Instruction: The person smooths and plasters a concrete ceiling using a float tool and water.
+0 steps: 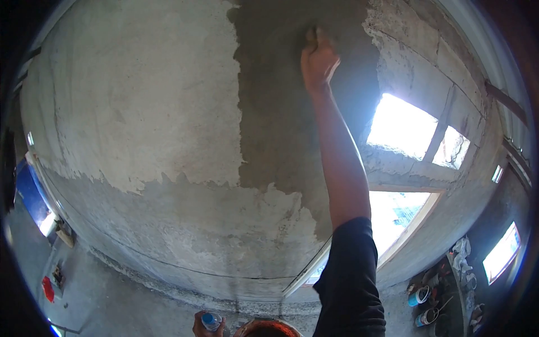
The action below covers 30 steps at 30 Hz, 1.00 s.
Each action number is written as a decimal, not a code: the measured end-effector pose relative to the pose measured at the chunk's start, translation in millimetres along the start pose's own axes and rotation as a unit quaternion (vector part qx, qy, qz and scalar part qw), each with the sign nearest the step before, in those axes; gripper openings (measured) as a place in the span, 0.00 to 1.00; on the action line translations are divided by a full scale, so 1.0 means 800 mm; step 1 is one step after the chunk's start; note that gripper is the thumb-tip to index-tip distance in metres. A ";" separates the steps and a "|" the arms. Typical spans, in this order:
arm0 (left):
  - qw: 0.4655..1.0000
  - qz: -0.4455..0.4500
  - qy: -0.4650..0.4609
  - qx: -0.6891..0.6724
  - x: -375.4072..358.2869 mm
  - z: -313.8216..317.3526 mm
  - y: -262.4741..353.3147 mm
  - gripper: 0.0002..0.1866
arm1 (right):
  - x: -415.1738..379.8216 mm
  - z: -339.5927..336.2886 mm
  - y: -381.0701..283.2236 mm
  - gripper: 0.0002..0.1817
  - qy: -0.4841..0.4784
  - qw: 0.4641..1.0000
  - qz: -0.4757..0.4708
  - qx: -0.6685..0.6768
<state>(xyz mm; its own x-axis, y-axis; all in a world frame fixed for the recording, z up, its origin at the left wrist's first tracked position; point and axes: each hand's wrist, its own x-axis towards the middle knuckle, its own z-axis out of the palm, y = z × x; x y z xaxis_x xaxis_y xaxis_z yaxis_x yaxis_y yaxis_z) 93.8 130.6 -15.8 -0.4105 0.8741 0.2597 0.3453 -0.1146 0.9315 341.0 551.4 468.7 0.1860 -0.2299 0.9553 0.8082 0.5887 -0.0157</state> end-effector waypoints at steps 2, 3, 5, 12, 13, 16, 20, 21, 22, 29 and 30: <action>1.000 -0.002 0.009 -0.001 0.004 0.000 0.019 0.23 | 0.014 0.016 0.007 0.19 0.013 1.000 0.010 0.001; 1.000 -0.005 0.015 0.000 0.003 -0.002 0.024 0.22 | 0.008 0.029 0.010 0.19 0.012 1.000 0.012 0.001; 1.000 0.003 0.019 0.009 0.004 0.000 0.015 0.22 | -0.009 0.057 0.006 0.19 -0.037 0.989 -0.062 -0.129; 1.000 -0.005 0.016 -0.001 0.002 -0.003 0.006 0.22 | -0.093 0.039 -0.050 0.22 -0.297 0.947 -0.114 0.044; 1.000 -0.003 0.016 0.000 0.003 -0.005 0.007 0.22 | -0.090 0.033 -0.051 0.22 -0.295 0.948 -0.114 0.044; 0.999 0.023 0.023 0.007 0.005 -0.011 0.009 0.22 | -0.063 0.016 -0.037 0.26 -0.109 0.988 -0.097 0.044; 0.999 -0.020 0.022 -0.014 0.006 -0.012 0.011 0.22 | -0.012 0.043 0.006 0.26 0.023 0.996 -0.090 -0.015; 0.999 -0.036 0.026 -0.004 0.006 -0.011 0.011 0.22 | -0.014 0.052 0.010 0.26 0.022 0.996 -0.089 -0.016; 0.999 -0.038 0.025 -0.002 0.007 -0.010 0.008 0.22 | -0.021 0.058 0.008 0.26 -0.025 0.994 -0.086 -0.060; 1.000 -0.002 0.020 -0.006 0.000 -0.006 -0.013 0.22 | -0.090 0.006 -0.051 0.22 -0.364 0.930 0.026 -0.039; 1.000 0.010 0.020 0.008 0.002 -0.004 -0.014 0.22 | -0.090 -0.008 -0.053 0.22 -0.362 0.931 0.025 -0.042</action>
<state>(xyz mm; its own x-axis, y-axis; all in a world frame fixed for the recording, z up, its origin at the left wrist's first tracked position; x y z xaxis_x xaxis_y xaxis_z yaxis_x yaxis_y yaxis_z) 86.5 131.4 -25.0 -0.4359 0.8522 0.2893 0.3671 -0.1251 0.9217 297.0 538.1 398.9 -0.1764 0.3959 0.9012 0.8552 0.5149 -0.0588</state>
